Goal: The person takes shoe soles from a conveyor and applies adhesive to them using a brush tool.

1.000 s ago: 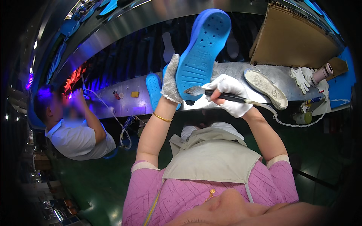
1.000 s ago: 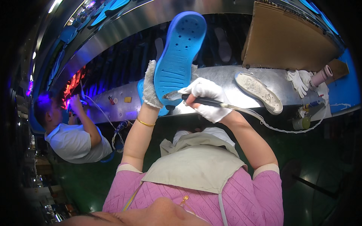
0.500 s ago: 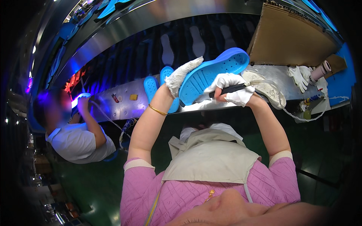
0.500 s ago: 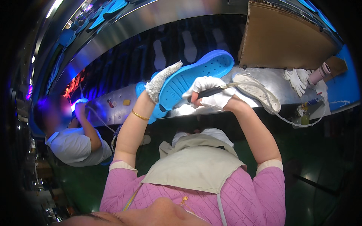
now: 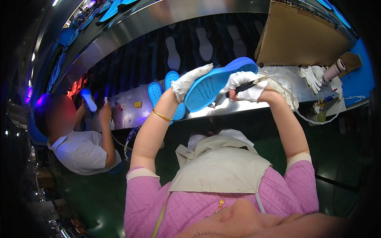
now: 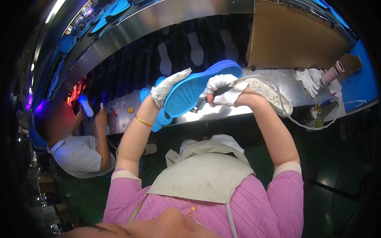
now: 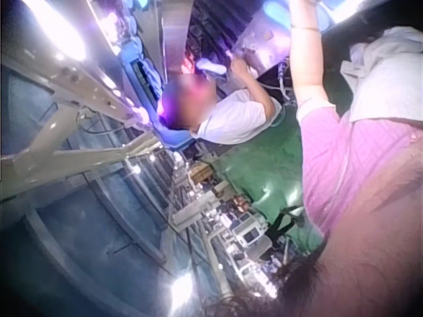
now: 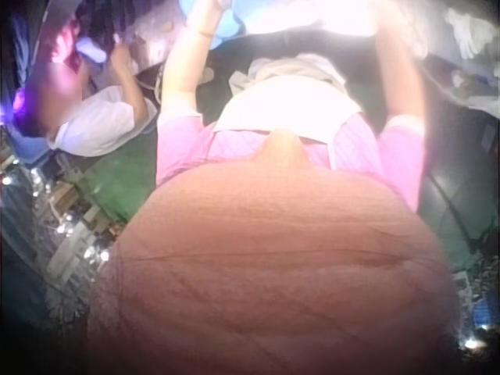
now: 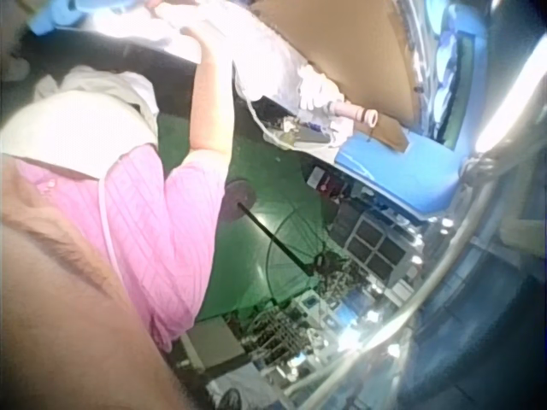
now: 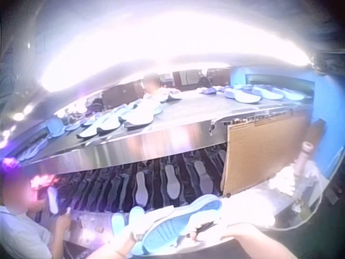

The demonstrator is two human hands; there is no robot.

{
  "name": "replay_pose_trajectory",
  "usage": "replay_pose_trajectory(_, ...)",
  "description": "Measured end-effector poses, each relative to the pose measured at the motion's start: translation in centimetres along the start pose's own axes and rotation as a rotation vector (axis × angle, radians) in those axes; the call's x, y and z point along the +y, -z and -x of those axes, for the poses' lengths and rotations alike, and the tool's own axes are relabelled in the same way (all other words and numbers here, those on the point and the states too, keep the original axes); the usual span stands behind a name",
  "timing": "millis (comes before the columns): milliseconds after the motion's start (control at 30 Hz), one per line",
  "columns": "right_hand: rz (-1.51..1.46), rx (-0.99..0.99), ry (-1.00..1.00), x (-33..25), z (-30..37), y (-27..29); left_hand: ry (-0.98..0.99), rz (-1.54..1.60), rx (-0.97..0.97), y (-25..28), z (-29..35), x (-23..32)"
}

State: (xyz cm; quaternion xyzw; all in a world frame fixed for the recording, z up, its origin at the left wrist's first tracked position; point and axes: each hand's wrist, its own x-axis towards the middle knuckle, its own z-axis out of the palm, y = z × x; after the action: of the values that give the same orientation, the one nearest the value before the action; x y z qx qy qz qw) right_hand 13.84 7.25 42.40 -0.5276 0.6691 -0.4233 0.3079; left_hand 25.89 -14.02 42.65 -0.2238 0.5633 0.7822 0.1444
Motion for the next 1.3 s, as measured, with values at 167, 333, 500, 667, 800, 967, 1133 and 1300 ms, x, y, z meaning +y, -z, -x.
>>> replay_pose_trajectory(167, -0.27, 0.075, -0.075, 0.3, 2.3, 0.6, -0.128, 0.251, -0.035, 0.4, 0.3, -1.2)
replay_pose_trajectory(333, -0.47, 0.452, 0.151, 1.7, 1.9, -5.3, -0.399, 0.585, -0.191, 0.0, -1.1, -3.9)
replay_pose_trajectory(500, -0.186, 0.383, 0.271, -0.2, 2.9, -10.1, -0.541, 0.758, -0.34, 0.0, -1.5, -5.7)
replay_pose_trajectory(667, -0.486, 0.42, 0.239, -0.2, 1.8, -7.8, -0.436, 0.909, -0.318, -0.4, -0.5, -7.2)
replay_pose_trajectory(800, 0.035, 0.751, 0.522, -0.6, -0.3, -7.7, -0.498, 0.925, -0.234, -1.4, -0.7, -8.0)
replay_pose_trajectory(967, -0.161, 0.462, 0.556, -1.8, 0.6, -8.2, -0.524, 0.822, -0.266, -1.6, -0.5, -8.1)
replay_pose_trajectory(1133, -0.488, 0.432, -0.084, 0.8, -1.1, -3.6, -0.476, 0.906, -0.388, -1.5, 1.0, -8.4)
replay_pose_trajectory(1300, -0.638, 0.772, 0.067, 3.2, -4.4, 1.6, -0.393, 0.921, -0.537, -1.9, 1.9, -9.3)
